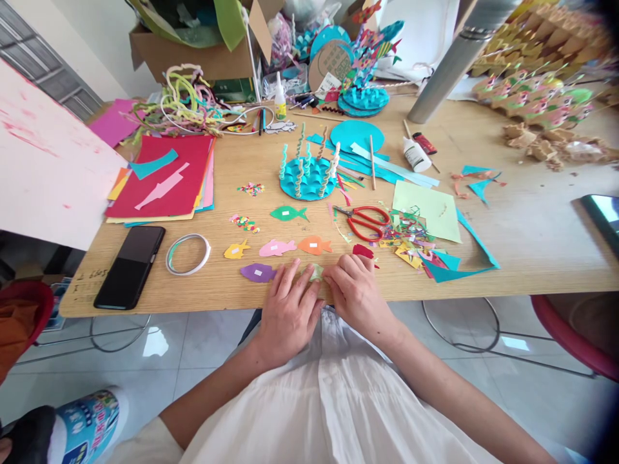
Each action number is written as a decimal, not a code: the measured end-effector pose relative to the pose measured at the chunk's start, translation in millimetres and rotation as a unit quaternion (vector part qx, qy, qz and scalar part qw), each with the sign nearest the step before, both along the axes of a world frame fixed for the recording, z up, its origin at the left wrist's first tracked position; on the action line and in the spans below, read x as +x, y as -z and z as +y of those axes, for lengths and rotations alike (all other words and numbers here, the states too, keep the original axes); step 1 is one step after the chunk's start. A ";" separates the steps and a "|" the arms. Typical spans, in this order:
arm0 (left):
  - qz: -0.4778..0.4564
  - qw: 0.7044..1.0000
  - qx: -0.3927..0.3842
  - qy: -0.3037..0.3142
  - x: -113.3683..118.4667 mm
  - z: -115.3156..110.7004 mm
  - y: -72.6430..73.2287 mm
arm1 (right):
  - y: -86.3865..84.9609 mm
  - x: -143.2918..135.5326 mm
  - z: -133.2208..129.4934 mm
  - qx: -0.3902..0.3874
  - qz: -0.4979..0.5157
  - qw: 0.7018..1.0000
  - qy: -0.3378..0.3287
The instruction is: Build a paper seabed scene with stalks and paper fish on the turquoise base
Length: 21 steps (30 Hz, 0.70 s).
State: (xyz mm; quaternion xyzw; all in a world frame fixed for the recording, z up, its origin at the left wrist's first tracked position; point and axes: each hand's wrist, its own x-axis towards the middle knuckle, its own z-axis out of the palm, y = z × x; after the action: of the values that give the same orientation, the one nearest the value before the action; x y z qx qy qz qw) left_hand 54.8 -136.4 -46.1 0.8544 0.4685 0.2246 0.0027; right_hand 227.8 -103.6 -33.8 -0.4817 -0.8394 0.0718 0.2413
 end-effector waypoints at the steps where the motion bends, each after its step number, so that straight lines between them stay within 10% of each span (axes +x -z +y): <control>1: 0.000 1.000 0.000 0.000 0.0 0.0 0.0 | -0.3 -0.1 0.0 0.003 -0.003 1.000 0.000; 21: 0.008 1.000 -0.005 0.004 0.0 -0.1 -0.8 | 7.3 -0.3 0.2 -0.001 0.034 0.999 0.005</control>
State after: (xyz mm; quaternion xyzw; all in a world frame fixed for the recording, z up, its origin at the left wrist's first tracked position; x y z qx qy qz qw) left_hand 54.8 -136.5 -45.3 0.8580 0.4664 0.2151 0.0041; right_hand 227.5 -103.5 -41.1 -0.4833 -0.8283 0.0879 0.2695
